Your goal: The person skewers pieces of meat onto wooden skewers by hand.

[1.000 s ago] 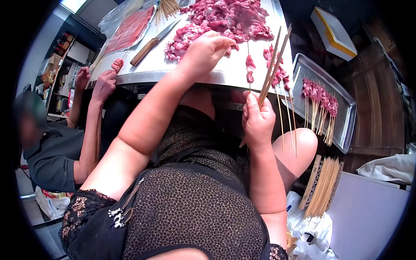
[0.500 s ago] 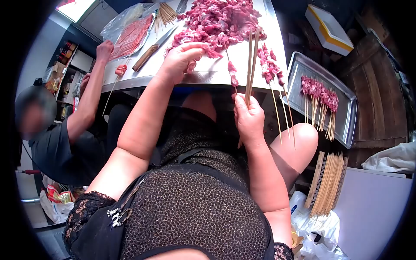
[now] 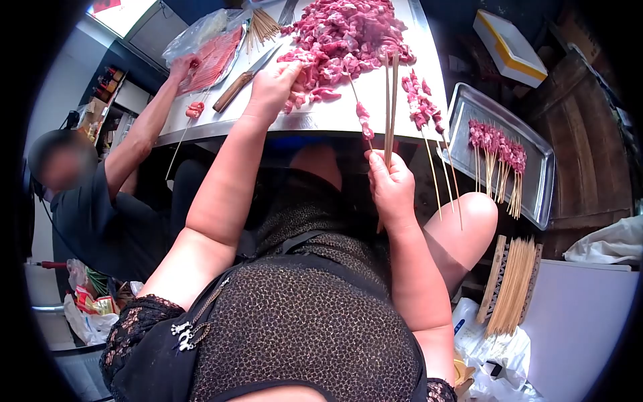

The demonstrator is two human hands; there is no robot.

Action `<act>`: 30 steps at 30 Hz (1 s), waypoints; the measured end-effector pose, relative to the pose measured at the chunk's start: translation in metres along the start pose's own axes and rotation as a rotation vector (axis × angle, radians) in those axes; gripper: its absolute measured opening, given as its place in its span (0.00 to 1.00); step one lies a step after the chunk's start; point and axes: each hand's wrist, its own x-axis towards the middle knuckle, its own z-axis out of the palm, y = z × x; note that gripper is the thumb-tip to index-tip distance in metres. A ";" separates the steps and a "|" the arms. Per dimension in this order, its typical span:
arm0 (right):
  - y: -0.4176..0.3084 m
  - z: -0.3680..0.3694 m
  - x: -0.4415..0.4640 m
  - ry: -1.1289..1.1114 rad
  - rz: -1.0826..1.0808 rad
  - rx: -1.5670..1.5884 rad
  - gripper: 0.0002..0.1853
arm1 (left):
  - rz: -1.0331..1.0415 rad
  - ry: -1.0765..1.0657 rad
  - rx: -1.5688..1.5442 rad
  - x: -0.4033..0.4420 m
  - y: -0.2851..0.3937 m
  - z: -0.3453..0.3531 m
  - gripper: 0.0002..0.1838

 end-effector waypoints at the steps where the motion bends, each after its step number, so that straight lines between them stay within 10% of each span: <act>1: 0.000 -0.001 0.000 -0.001 -0.002 0.009 0.08 | 0.077 0.097 0.201 -0.007 0.011 0.004 0.08; 2: 0.000 -0.001 0.001 -0.003 -0.006 0.019 0.08 | 0.595 0.370 0.666 0.003 -0.008 0.004 0.08; 6: -0.001 0.000 0.000 0.013 -0.005 0.007 0.08 | 0.329 -0.095 0.654 -0.010 0.022 0.011 0.08; 11: -0.001 -0.001 0.003 0.019 -0.023 -0.006 0.07 | 0.289 -0.139 0.917 -0.006 0.013 0.016 0.11; 20: -0.003 0.002 -0.001 -0.018 0.005 -0.061 0.07 | -0.088 -0.192 -0.514 -0.005 0.011 -0.001 0.09; 30: 0.003 0.002 -0.002 -0.065 -0.021 -0.109 0.07 | -0.158 -0.161 -0.776 -0.019 0.009 0.019 0.12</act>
